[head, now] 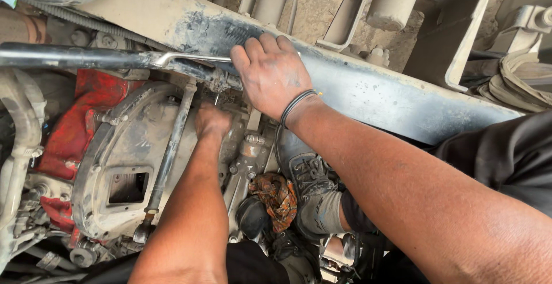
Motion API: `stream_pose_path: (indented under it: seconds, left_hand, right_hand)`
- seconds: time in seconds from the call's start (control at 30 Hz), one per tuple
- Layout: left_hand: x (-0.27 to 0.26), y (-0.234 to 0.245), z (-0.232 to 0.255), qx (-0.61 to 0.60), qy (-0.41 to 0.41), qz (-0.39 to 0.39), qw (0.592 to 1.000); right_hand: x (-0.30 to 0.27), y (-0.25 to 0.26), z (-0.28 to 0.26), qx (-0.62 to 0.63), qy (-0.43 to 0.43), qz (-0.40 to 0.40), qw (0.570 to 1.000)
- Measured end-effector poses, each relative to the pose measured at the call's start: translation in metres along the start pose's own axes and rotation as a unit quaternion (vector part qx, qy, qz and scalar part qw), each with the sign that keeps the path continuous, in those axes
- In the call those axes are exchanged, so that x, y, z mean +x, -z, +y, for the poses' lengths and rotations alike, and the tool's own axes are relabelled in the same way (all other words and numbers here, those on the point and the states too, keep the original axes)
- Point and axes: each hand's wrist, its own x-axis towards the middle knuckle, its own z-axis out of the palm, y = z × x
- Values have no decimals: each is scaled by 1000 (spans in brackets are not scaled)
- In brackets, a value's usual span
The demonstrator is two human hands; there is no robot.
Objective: The person uses a wrench to tighten a bolt on the underside of a vehicle. They hold the wrench with both hands, applying force to secure the fastener on a metal component near the chassis.
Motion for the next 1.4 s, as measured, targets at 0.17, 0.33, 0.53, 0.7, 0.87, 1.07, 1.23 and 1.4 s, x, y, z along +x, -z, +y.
stream_pose_path:
  seconds: [0.17,0.33,0.53,0.7,0.87,1.07,1.23,1.4]
  left_hand:
    - [6,-3,3,25,12,-34,999]
    - [10,-4,3,42,-6,-24,999]
    - [8,3,13,51,31,-67,996]
    - [5,4,16,57,32,-61,996]
    - [-6,17,28,48,58,-71,995]
    - [-27,35,37,26,50,-76,995]
    - [-31,40,42,35,57,-94,993]
    - [-17,29,36,106,45,-120,986]
  right_hand:
    - [0,0,-1,1,0,5,1000]
    - [-1,0,0,9,4,12,1000]
    - [1,0,2,4,2,6,1000]
    - [1,0,2,-5,7,13,1000]
    - [2,0,2,-8,8,14,1000]
    - [1,1,1,-7,8,9,1000]
    - [2,0,2,-10,9,8,1000]
    - [1,1,0,3,9,7,1000]
